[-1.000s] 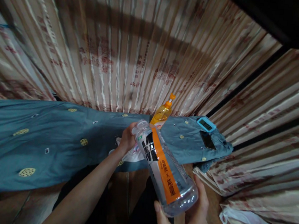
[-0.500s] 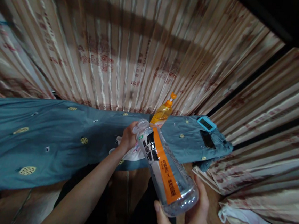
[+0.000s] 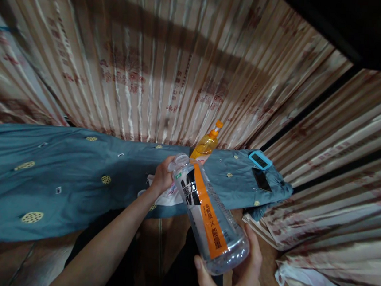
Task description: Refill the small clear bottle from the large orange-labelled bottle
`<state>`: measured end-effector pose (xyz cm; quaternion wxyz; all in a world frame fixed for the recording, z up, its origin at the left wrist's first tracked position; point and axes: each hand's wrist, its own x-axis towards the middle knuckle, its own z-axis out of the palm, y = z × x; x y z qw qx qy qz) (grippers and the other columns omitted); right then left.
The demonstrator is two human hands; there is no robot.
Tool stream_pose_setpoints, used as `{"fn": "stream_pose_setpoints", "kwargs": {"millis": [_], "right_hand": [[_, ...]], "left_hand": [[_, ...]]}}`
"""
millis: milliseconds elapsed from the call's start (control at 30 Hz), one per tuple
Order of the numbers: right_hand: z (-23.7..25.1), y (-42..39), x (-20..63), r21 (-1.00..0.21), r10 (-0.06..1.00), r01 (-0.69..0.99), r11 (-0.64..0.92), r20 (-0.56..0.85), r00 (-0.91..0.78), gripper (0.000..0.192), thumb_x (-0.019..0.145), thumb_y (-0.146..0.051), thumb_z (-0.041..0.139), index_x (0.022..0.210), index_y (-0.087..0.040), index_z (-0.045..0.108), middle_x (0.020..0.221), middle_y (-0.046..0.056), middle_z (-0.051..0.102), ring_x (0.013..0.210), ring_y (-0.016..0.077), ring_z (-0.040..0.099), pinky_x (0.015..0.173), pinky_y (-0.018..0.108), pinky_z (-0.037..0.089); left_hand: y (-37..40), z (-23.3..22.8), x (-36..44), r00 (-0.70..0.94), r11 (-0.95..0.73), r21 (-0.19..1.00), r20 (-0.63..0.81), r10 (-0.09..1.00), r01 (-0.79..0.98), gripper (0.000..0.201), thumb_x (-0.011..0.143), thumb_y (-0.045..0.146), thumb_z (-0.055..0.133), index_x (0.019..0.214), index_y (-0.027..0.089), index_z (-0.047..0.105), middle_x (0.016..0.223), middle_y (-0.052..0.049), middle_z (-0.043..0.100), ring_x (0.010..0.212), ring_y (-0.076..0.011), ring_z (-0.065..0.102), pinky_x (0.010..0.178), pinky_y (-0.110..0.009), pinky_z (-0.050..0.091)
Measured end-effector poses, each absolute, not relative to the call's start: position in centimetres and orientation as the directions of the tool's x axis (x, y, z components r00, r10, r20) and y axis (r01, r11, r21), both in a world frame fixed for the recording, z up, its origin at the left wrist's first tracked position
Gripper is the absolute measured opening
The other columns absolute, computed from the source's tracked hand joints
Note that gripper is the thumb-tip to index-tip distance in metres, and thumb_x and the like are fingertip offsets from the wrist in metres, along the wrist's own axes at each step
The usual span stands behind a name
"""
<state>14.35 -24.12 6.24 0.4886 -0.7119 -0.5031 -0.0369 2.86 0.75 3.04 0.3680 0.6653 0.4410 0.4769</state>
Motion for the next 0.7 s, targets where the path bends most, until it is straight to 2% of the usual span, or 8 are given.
{"fn": "stream_pose_setpoints", "kwargs": {"millis": [167, 467, 700], "right_hand": [[6.3, -24.1, 14.4, -0.657, 0.680, 0.754, -0.009, 0.548, 0.486, 0.098, 0.066, -0.042, 0.078, 0.147, -0.024, 0.027, 0.142, 0.014, 0.041, 0.106, 0.0254, 0.060, 0.077, 0.032, 0.054], [6.2, -23.7, 14.6, -0.616, 0.662, 0.788, 0.010, 0.595, 0.456, 0.097, 0.065, -0.044, 0.078, 0.146, -0.021, 0.031, 0.137, 0.015, 0.045, 0.104, 0.0254, 0.060, 0.073, 0.031, 0.056], [7.3, -23.1, 12.4, -0.764, 0.623, 0.643, -0.058, 0.475, 0.621, 0.097, 0.067, -0.054, 0.072, 0.145, -0.017, 0.029, 0.137, 0.016, 0.045, 0.117, 0.0288, 0.053, 0.076, 0.033, 0.053]], "left_hand": [[0.7, 3.0, 2.8, 0.165, -0.336, 0.909, 0.302, 0.939, 0.247, 0.028, 0.080, 0.028, 0.063, 0.105, 0.013, 0.063, 0.103, -0.011, 0.072, 0.096, -0.0243, 0.067, 0.087, -0.035, 0.050], [0.7, 3.1, 2.5, 0.174, -0.349, 0.907, 0.313, 0.934, 0.237, 0.029, 0.081, 0.033, 0.061, 0.103, 0.015, 0.064, 0.102, -0.011, 0.072, 0.097, -0.0256, 0.067, 0.086, -0.036, 0.050], [0.7, 3.2, 2.7, 0.131, -0.351, 0.917, 0.330, 0.935, 0.190, 0.026, 0.078, 0.033, 0.065, 0.098, 0.018, 0.065, 0.097, -0.008, 0.073, 0.093, -0.0242, 0.068, 0.084, -0.035, 0.051]]}}
